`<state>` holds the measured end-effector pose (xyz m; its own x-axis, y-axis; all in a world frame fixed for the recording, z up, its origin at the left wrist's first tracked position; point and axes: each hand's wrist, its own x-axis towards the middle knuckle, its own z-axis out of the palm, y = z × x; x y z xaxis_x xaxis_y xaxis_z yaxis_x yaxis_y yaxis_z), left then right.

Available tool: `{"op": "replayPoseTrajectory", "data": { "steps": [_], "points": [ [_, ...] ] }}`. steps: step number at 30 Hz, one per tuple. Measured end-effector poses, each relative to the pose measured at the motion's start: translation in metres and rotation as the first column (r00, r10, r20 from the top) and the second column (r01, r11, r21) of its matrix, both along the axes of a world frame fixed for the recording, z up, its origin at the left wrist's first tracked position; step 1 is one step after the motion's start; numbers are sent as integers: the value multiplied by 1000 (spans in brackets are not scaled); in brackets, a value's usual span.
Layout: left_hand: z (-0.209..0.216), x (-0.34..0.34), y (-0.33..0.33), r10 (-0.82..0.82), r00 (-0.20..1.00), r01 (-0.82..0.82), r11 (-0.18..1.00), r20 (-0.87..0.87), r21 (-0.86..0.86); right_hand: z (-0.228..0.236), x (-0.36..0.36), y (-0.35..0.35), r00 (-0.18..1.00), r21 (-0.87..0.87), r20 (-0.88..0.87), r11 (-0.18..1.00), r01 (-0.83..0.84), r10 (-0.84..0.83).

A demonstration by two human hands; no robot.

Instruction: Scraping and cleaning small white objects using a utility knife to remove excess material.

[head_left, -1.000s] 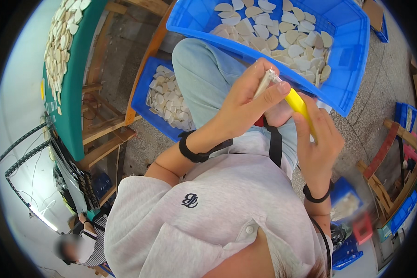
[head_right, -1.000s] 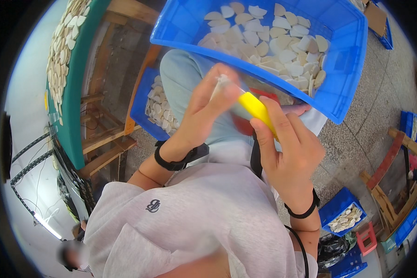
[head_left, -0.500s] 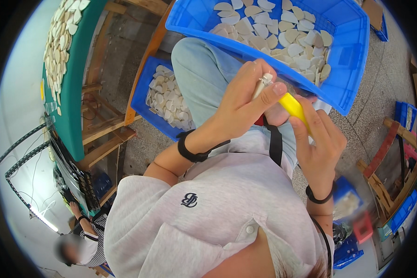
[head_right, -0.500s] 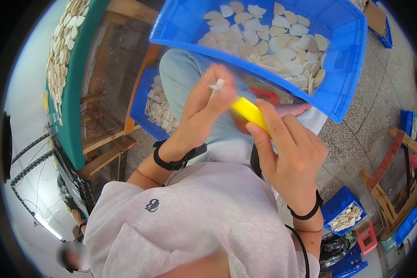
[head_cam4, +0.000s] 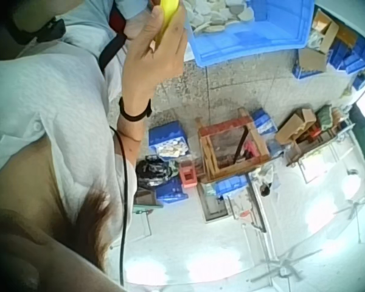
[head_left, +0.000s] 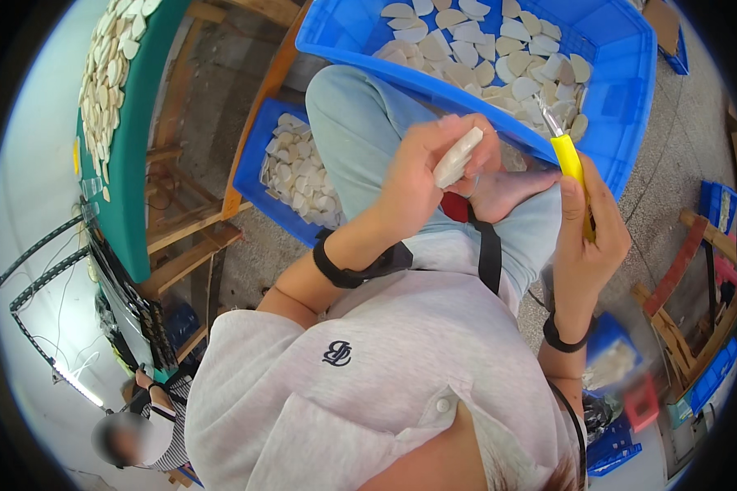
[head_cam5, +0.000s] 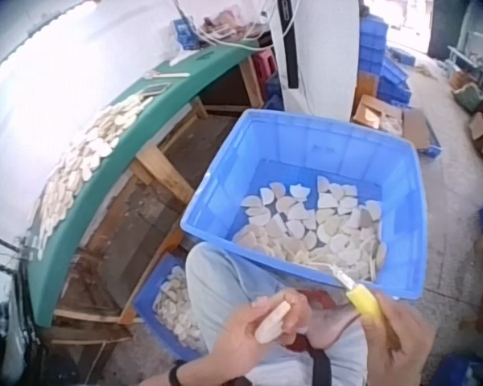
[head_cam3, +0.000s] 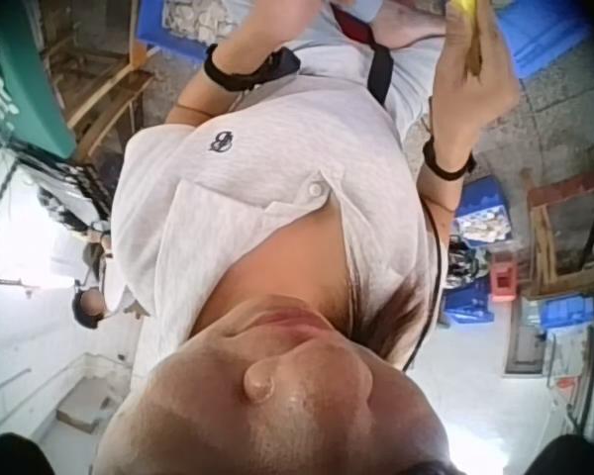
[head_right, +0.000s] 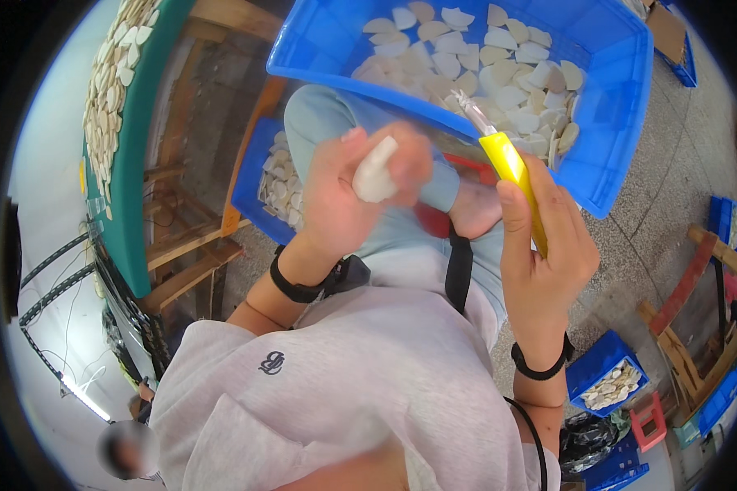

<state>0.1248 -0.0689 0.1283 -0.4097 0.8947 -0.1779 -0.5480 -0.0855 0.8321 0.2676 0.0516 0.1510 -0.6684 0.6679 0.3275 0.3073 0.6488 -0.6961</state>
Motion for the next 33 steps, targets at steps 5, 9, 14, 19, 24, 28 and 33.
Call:
{"op": "replayPoseTrajectory", "data": {
  "steps": [5,9,14,19,24,28,33],
  "points": [
    [6,1,8,-64,916,44,997,397,59,4,4,-2,999,-89,50,996,21,-16],
    [5,-1,8,-85,892,61,996,444,67,9,5,-3,994,-178,109,983,48,-28],
    [-2,-7,5,-207,860,141,975,466,173,6,6,-2,997,-148,74,989,18,-7],
    [-1,-7,5,-193,832,121,978,521,169,5,6,-2,998,-157,67,988,8,3],
    [-1,-8,5,-188,821,109,978,539,176,5,6,-2,998,-170,62,985,-3,13],
    [0,-9,5,-203,808,111,974,553,196,5,6,-2,997,-184,72,983,3,11],
    [-3,-10,4,-218,776,118,972,591,203,2,5,-3,999,-167,50,986,-2,10]
  ]
}}
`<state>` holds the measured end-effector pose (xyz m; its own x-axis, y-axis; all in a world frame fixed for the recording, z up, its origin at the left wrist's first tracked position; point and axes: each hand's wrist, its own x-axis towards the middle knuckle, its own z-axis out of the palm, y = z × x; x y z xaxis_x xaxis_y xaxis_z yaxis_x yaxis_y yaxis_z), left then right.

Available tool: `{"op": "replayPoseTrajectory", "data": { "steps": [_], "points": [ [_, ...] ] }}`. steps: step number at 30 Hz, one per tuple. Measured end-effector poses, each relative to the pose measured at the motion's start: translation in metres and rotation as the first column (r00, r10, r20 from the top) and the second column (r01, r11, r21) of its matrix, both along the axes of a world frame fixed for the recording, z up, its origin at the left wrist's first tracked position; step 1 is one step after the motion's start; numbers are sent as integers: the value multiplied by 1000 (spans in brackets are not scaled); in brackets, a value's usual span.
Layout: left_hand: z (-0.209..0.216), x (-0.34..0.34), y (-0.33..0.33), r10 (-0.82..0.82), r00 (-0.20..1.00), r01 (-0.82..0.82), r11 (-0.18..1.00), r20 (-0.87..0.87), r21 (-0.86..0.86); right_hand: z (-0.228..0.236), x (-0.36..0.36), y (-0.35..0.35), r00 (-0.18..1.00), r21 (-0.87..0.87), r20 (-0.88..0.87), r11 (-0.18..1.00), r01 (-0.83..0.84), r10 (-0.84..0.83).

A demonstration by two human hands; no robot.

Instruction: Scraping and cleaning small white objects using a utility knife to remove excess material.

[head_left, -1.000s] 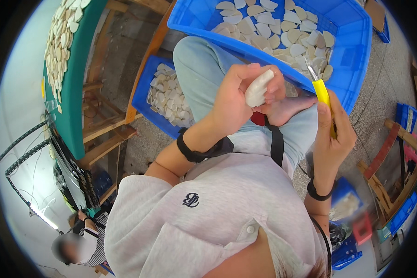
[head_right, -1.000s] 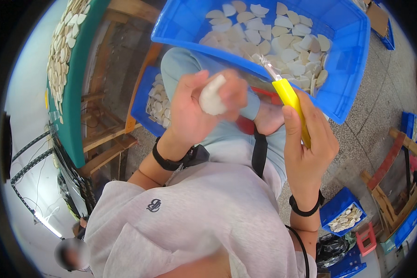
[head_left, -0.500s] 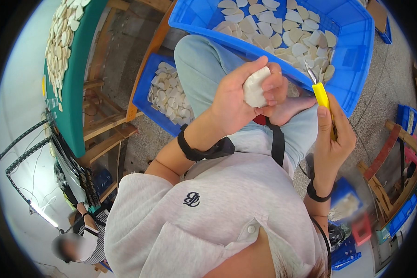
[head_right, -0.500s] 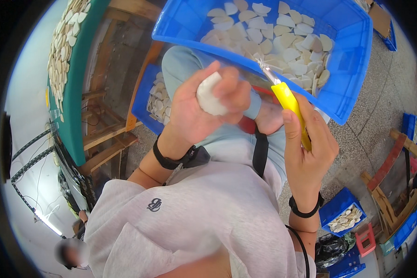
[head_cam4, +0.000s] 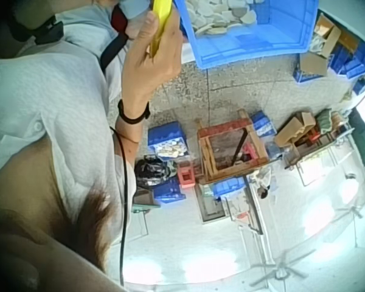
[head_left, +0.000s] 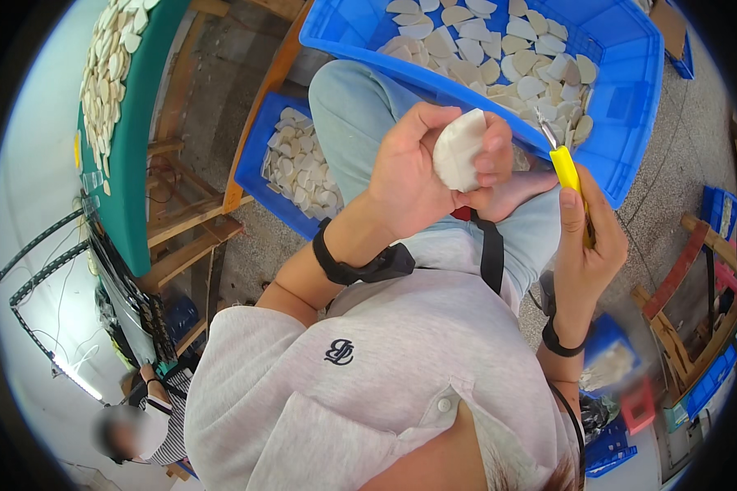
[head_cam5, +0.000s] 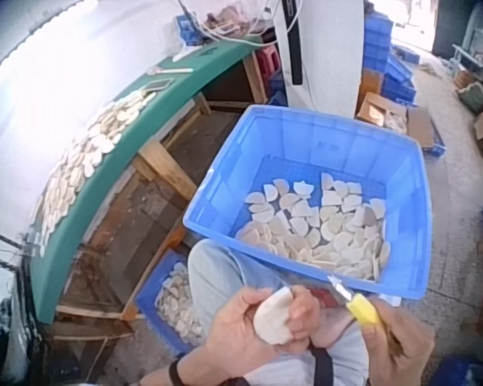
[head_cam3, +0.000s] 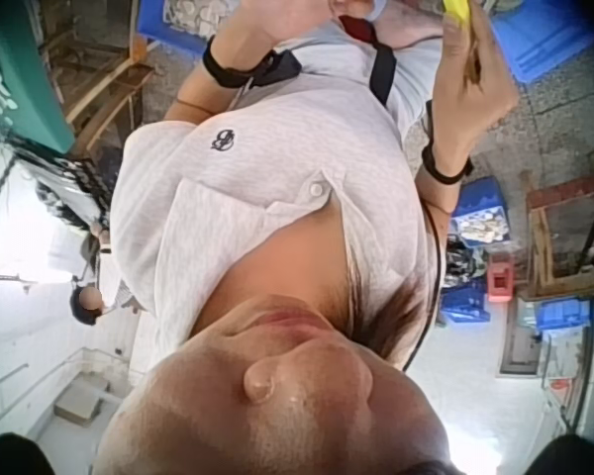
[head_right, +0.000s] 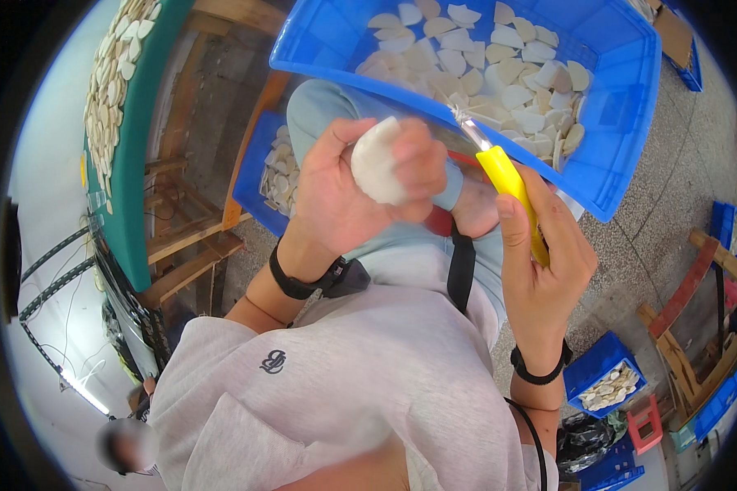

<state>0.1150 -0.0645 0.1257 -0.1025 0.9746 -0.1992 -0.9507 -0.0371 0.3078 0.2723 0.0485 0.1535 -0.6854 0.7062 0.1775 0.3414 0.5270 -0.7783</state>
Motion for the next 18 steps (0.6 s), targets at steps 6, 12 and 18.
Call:
{"op": "replayPoseTrajectory", "data": {
  "steps": [6,12,18],
  "points": [
    [-3,0,-1,3,997,-7,999,83,52,3,0,0,1000,-22,25,1000,-6,7],
    [5,7,-4,10,911,-60,992,-412,-111,5,-3,-1,980,82,-35,978,-193,197],
    [16,16,-3,-52,543,-244,946,-838,-216,6,-2,-2,959,163,36,945,-284,282]
  ]
}}
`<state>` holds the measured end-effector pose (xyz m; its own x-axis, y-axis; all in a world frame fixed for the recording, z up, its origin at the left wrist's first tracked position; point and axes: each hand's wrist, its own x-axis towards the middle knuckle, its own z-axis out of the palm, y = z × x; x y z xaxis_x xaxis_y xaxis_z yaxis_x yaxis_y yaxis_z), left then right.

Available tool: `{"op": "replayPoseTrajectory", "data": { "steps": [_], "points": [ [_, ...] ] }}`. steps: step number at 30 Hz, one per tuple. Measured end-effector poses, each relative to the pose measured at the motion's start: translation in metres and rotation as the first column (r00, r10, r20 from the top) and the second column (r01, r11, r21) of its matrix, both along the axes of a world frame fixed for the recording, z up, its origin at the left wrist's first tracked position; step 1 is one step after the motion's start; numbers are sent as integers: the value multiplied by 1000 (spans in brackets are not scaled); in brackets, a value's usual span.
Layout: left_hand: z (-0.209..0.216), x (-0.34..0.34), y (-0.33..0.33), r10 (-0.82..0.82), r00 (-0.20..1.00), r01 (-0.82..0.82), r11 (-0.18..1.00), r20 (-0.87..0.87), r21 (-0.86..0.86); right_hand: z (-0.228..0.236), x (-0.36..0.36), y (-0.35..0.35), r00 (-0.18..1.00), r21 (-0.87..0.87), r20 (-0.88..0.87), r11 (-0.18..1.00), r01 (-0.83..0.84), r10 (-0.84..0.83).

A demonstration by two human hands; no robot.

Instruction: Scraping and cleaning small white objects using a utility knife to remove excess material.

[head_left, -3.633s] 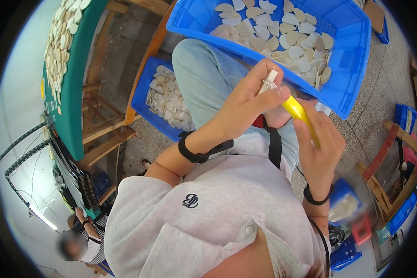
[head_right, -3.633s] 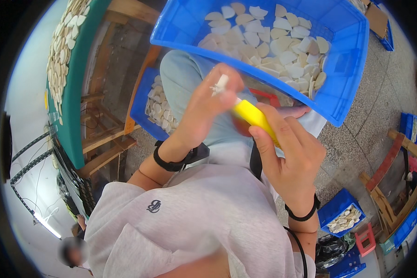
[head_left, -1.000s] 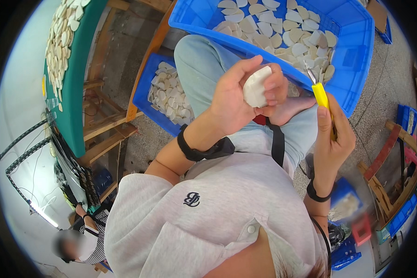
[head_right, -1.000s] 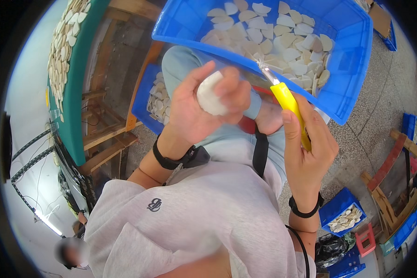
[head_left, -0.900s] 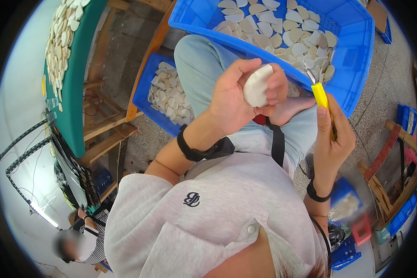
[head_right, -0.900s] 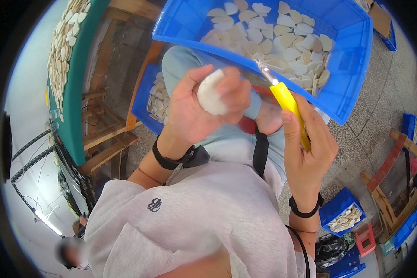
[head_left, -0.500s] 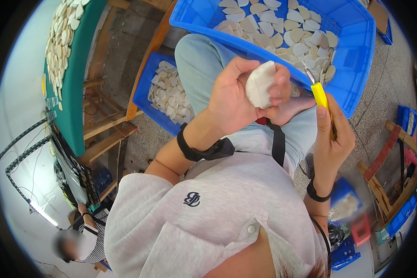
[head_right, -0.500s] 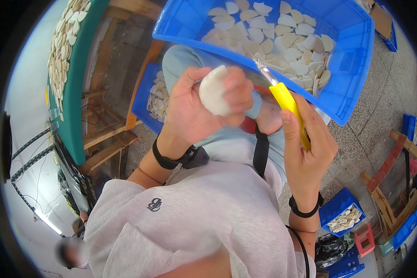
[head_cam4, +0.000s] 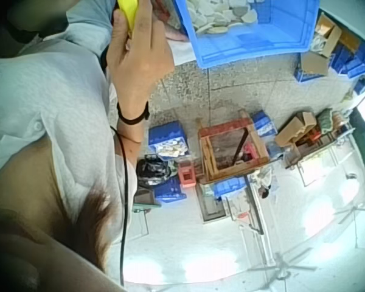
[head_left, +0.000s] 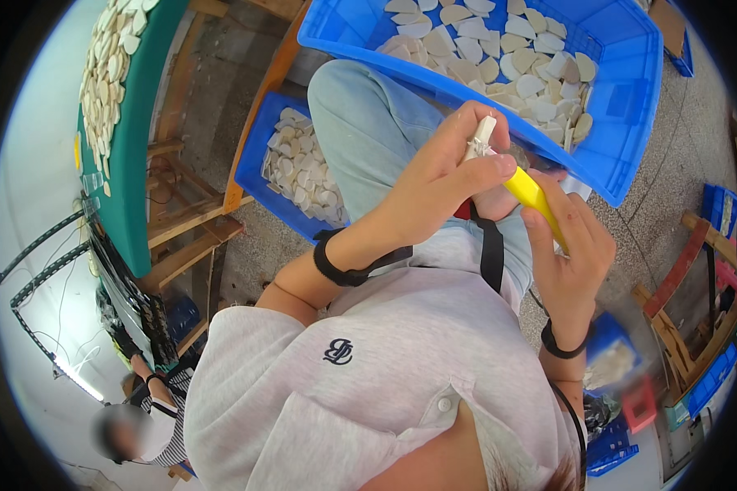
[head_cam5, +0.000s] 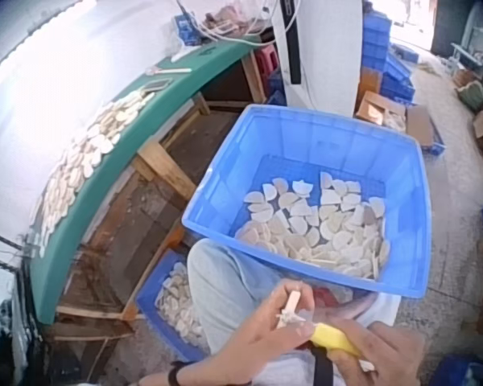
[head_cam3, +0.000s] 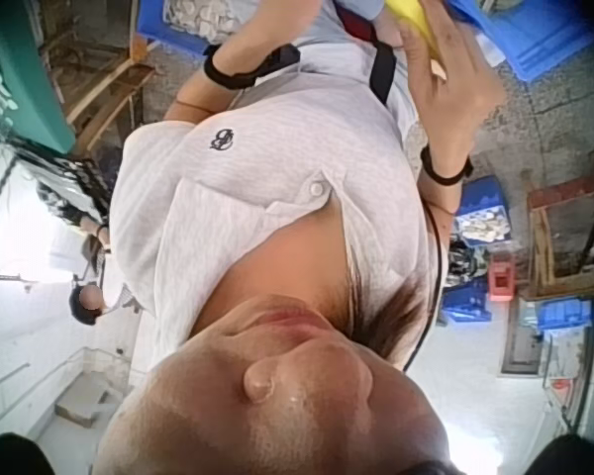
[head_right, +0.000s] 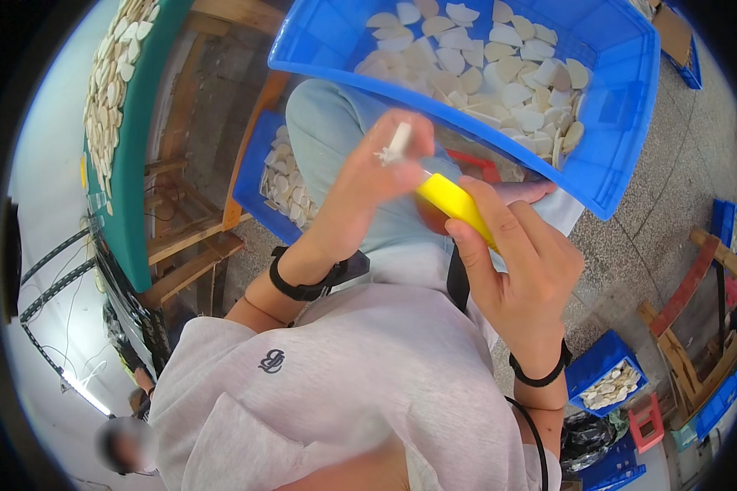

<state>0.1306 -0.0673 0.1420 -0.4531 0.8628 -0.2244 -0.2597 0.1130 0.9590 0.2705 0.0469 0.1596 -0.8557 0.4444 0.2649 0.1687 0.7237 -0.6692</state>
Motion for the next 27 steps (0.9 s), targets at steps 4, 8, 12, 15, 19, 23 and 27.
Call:
{"op": "replayPoseTrajectory", "data": {
  "steps": [4,8,12,15,19,23,27],
  "points": [
    [-6,1,-1,-3,995,6,1000,-99,30,0,1,1,1000,44,-8,999,-1,1],
    [-7,2,-2,-1,987,7,999,-161,38,2,2,3,1000,70,9,998,-8,7],
    [-7,2,-1,-9,982,17,999,-187,42,2,3,3,1000,77,12,997,-2,1],
    [-8,2,-1,-19,982,25,999,-188,31,2,4,4,1000,79,20,997,-3,2],
    [-11,2,-3,-10,976,19,999,-219,38,1,3,4,1000,86,10,996,-13,12],
    [-15,0,-1,-39,955,26,999,-293,-46,-1,3,5,998,117,58,993,15,-21],
    [-14,6,3,105,953,-111,994,-285,-6,-4,-1,-3,997,162,42,985,60,-68]
  ]
}}
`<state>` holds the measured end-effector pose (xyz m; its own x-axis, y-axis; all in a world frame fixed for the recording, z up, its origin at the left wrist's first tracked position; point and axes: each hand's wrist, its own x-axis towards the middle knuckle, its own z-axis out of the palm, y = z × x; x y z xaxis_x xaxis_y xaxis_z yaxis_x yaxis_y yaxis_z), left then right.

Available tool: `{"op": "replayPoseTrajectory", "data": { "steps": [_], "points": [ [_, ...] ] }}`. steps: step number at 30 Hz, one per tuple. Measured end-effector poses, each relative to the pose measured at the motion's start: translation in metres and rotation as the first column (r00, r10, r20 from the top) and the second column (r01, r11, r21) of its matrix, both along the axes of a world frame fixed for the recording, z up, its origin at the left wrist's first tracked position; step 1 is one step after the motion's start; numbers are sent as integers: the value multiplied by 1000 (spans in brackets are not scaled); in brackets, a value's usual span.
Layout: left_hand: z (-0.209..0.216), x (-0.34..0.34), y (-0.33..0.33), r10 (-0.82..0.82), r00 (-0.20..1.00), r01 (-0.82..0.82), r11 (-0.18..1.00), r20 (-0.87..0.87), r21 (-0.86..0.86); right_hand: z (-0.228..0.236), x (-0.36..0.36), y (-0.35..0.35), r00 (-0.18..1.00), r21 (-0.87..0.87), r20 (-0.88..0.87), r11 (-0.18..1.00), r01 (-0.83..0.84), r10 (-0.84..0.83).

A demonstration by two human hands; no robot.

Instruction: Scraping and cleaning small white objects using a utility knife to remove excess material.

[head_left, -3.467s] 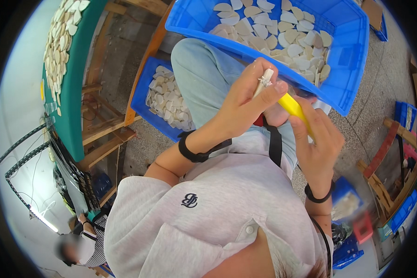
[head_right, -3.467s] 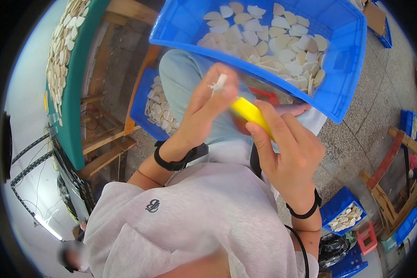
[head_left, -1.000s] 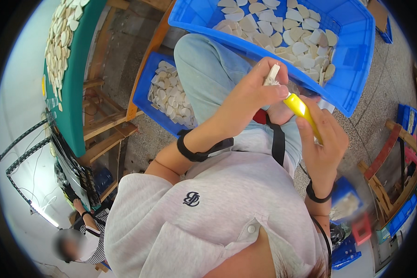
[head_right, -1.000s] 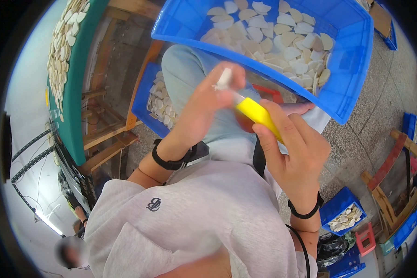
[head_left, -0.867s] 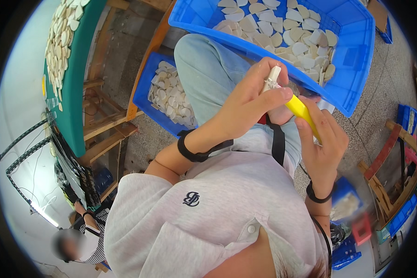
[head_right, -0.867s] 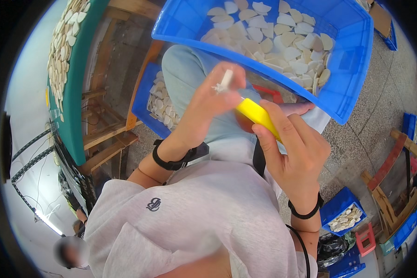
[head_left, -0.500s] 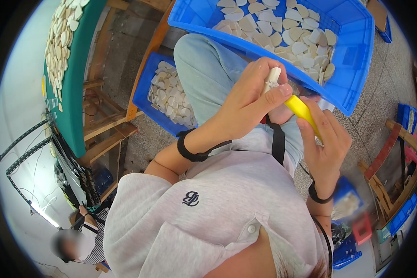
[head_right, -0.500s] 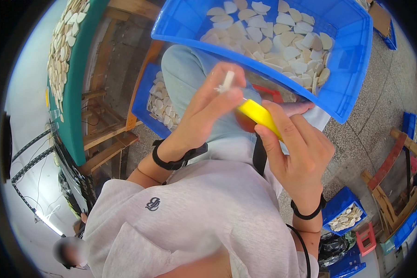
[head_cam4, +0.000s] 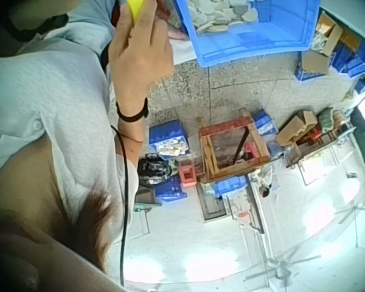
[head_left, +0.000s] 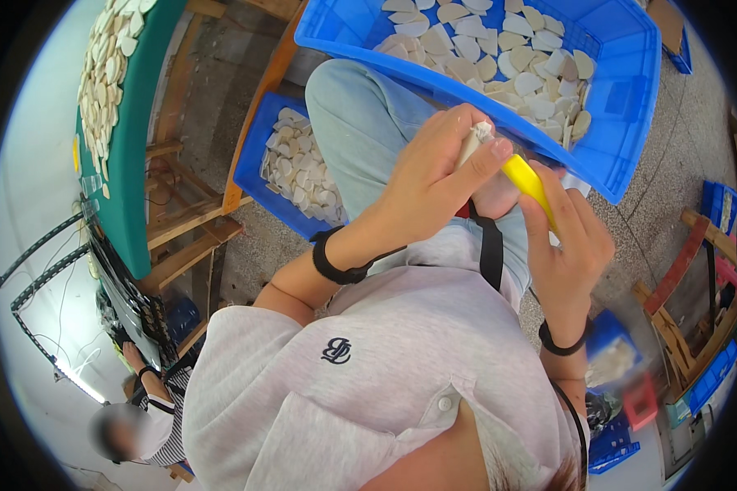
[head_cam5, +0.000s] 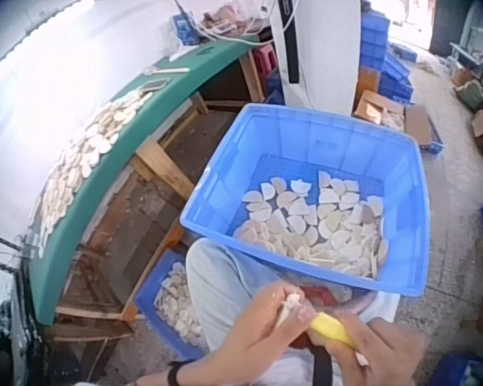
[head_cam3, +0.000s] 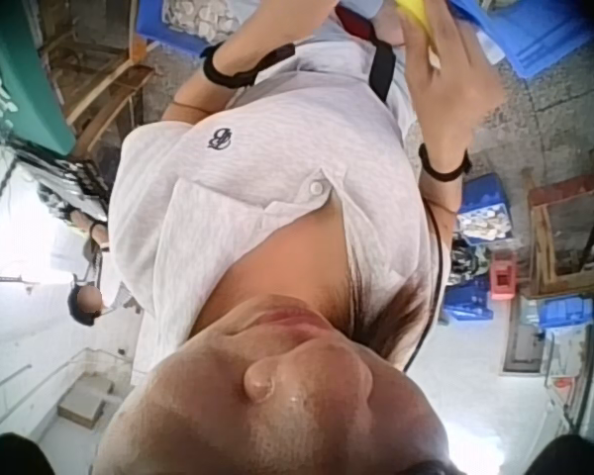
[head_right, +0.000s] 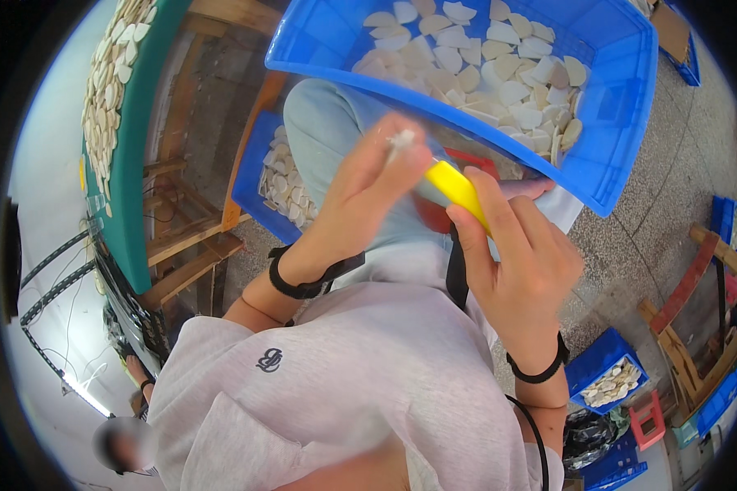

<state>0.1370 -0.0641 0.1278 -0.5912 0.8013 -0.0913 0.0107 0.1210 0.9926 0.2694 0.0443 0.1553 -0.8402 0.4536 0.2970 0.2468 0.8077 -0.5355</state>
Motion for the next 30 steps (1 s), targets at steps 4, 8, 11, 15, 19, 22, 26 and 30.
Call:
{"op": "replayPoseTrajectory", "data": {
  "steps": [4,8,11,15,19,22,26,30],
  "points": [
    [6,-10,0,-69,824,3,993,562,118,-7,0,1,989,-84,-74,989,125,-132],
    [4,-21,-1,-270,375,-18,954,887,298,2,1,4,967,-254,-45,939,230,-249],
    [2,-24,-2,-354,290,5,929,889,369,1,2,5,961,-283,-52,927,246,-271],
    [-2,-25,-3,-391,284,5,914,876,406,0,3,5,964,-293,-51,927,235,-261],
    [-1,-26,-4,-406,296,17,907,865,420,2,2,4,962,-322,-32,914,246,-270],
    [-2,-26,-3,-422,283,13,900,861,436,1,3,5,960,-327,-12,908,260,-280],
    [-4,-26,-4,-447,249,-15,885,859,465,-2,3,5,962,-320,-32,915,246,-270],
    [0,-28,-5,-425,327,7,894,844,448,-2,3,4,965,-320,-20,916,242,-263]
  ]
}}
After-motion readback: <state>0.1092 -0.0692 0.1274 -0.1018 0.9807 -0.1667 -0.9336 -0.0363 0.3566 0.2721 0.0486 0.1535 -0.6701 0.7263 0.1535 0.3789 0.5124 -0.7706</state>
